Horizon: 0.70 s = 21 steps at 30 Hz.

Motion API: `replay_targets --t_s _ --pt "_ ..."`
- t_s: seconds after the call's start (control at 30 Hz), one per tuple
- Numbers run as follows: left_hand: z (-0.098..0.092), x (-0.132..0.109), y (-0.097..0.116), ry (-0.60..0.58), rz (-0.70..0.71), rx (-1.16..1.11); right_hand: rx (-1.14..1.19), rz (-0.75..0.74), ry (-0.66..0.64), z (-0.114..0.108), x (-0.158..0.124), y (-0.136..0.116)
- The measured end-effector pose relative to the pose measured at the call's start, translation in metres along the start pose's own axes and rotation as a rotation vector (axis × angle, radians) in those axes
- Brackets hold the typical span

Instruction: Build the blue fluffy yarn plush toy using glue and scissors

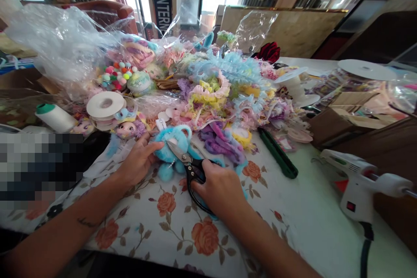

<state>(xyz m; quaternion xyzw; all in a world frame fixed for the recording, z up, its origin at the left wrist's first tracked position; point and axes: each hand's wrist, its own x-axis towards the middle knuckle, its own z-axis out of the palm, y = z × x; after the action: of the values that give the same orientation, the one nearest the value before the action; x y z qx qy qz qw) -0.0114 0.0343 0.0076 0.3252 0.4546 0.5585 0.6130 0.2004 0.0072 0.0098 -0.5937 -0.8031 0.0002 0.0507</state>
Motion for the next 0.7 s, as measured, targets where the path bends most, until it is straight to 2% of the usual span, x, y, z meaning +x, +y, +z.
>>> replay_targets --t_s 0.2,0.57,0.7 --pt "0.0 -0.002 0.0 -0.013 -0.002 -0.002 0.015 -0.015 0.03 -0.001 -0.002 0.0" --pt "-0.004 -0.002 -0.005 -0.067 0.064 0.038 0.049 0.046 -0.095 -0.01 -0.002 -0.003" --pt "0.0 -0.002 -0.003 -0.048 0.055 0.023 0.055 0.013 -0.032 -0.006 -0.003 0.0"
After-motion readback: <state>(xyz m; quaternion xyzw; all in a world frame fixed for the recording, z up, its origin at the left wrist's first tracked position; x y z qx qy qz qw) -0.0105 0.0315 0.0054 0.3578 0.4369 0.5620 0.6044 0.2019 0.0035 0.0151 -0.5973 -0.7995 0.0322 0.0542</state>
